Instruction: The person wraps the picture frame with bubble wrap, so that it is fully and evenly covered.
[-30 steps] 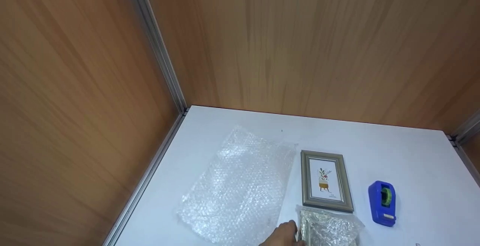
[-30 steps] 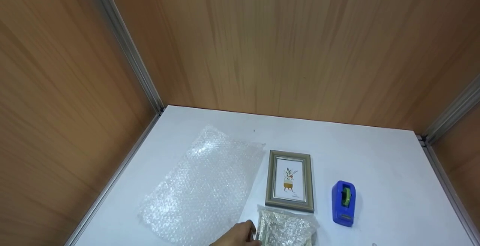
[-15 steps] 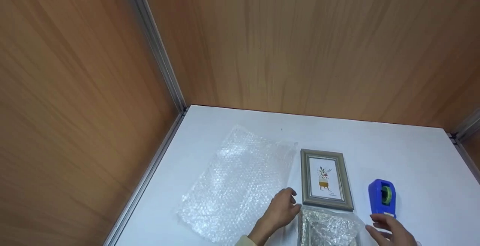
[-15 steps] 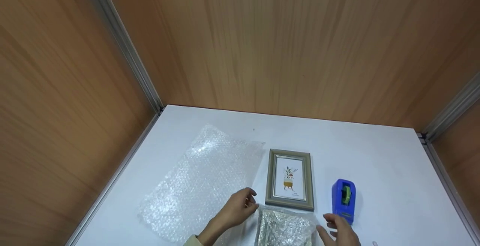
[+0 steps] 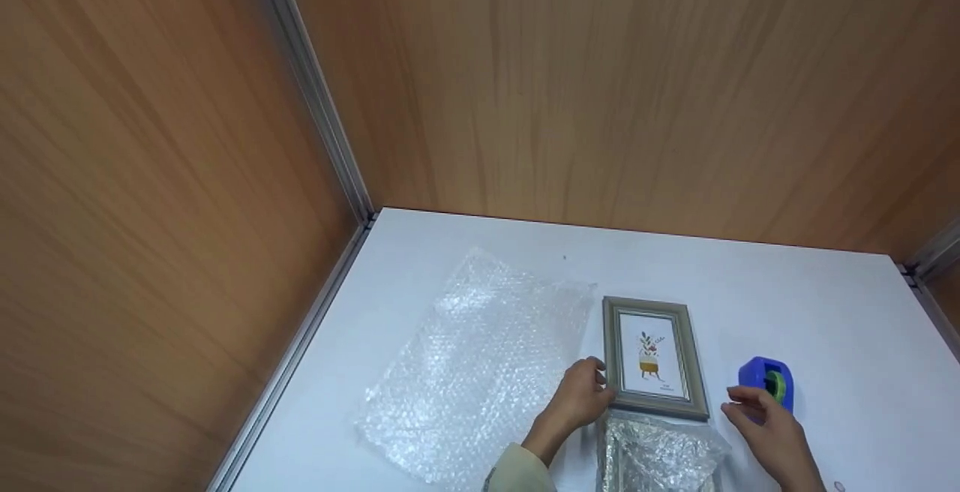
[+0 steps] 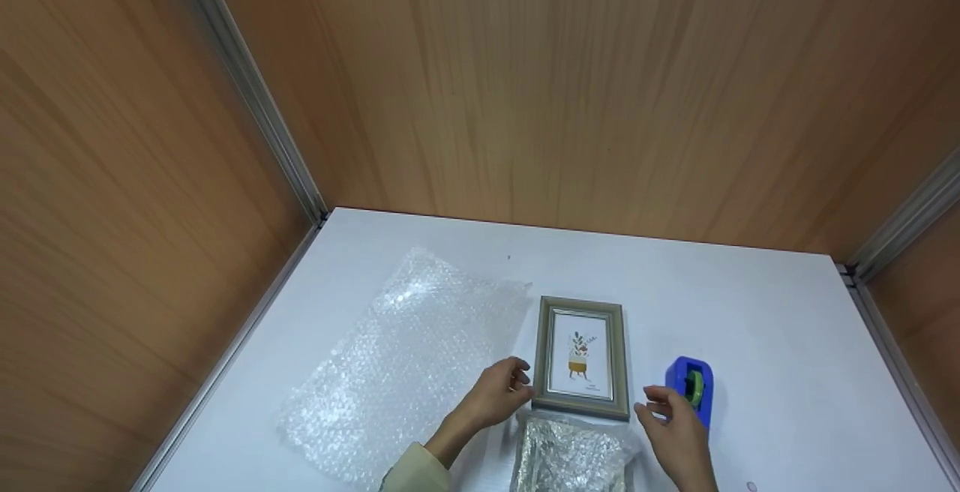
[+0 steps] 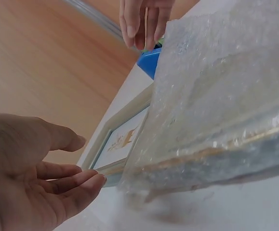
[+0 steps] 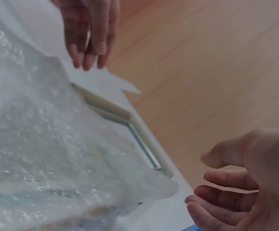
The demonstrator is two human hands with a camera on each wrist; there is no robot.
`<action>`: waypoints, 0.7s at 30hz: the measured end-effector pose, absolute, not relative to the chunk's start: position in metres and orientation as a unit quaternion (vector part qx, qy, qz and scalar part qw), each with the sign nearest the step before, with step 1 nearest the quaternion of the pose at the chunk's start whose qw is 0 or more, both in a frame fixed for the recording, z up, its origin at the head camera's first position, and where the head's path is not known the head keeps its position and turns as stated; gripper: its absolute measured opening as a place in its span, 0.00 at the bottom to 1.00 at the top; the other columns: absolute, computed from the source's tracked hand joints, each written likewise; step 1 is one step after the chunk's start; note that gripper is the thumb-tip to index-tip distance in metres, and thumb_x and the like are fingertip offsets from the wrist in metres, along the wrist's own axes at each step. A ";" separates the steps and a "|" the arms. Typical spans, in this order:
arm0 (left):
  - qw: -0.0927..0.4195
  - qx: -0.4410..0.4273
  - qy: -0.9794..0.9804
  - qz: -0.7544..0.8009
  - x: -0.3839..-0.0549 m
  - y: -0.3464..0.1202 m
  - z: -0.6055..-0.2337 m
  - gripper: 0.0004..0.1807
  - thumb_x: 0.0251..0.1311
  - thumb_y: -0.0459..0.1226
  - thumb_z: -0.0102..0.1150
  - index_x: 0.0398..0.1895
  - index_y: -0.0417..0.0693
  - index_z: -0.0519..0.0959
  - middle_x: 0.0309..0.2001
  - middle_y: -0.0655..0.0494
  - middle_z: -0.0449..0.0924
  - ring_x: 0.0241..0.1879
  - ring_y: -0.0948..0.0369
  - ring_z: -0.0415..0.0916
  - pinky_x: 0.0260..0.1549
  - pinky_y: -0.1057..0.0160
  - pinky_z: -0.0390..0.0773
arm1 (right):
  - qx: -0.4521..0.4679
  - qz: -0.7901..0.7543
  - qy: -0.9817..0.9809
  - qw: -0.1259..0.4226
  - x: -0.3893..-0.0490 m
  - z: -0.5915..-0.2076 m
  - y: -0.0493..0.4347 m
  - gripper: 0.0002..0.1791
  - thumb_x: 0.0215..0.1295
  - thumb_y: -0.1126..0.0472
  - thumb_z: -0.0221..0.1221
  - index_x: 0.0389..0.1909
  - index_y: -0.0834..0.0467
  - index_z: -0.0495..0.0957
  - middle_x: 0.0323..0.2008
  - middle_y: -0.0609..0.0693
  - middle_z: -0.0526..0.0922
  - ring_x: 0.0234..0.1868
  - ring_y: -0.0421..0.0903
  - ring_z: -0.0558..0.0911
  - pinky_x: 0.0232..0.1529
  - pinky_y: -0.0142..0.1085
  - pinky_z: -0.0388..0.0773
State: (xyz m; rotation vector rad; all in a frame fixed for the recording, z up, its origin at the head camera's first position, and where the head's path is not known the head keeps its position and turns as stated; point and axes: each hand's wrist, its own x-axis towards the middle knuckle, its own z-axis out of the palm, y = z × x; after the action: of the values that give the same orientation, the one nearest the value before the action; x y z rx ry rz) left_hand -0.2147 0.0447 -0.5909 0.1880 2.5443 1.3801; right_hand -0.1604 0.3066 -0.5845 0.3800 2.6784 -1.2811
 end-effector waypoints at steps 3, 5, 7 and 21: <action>0.126 0.054 0.874 0.467 -0.217 0.052 -0.593 0.24 0.54 0.37 0.61 0.54 0.39 0.71 0.35 0.57 0.72 0.33 0.66 0.72 0.29 0.68 0.76 | 0.136 -0.432 0.887 0.086 -0.170 -0.595 0.306 0.38 0.62 0.40 0.53 0.61 0.66 0.62 0.58 0.67 0.67 0.58 0.64 0.68 0.53 0.55 0.69; 0.126 0.046 0.879 0.458 -0.218 0.057 -0.594 0.25 0.54 0.38 0.60 0.56 0.39 0.70 0.34 0.58 0.71 0.33 0.66 0.71 0.31 0.67 0.77 | 0.134 -0.433 0.886 0.094 -0.175 -0.601 0.306 0.37 0.63 0.43 0.53 0.61 0.67 0.61 0.58 0.68 0.67 0.57 0.64 0.68 0.52 0.53 0.71; 0.127 0.041 0.885 0.445 -0.219 0.060 -0.596 0.24 0.54 0.39 0.61 0.55 0.41 0.71 0.32 0.60 0.69 0.31 0.65 0.69 0.32 0.66 0.77 | 0.130 -0.435 0.885 0.102 -0.178 -0.607 0.306 0.36 0.64 0.45 0.53 0.61 0.68 0.61 0.58 0.68 0.67 0.58 0.64 0.68 0.51 0.51 0.72; 0.120 0.048 0.899 0.418 -0.228 0.064 -0.613 0.18 0.54 0.35 0.61 0.49 0.43 0.77 0.33 0.59 0.68 0.31 0.66 0.66 0.35 0.66 0.76 | 0.142 -0.487 0.851 0.136 -0.192 -0.619 0.301 0.31 0.63 0.54 0.56 0.59 0.70 0.63 0.54 0.67 0.70 0.55 0.61 0.70 0.52 0.48 0.71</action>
State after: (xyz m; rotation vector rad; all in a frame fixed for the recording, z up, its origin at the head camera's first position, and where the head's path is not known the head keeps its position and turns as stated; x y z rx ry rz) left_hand -0.2277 0.0643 -0.6129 0.1388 2.6281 1.2221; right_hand -0.1915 0.3014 -0.6185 0.4114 2.4642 -1.4113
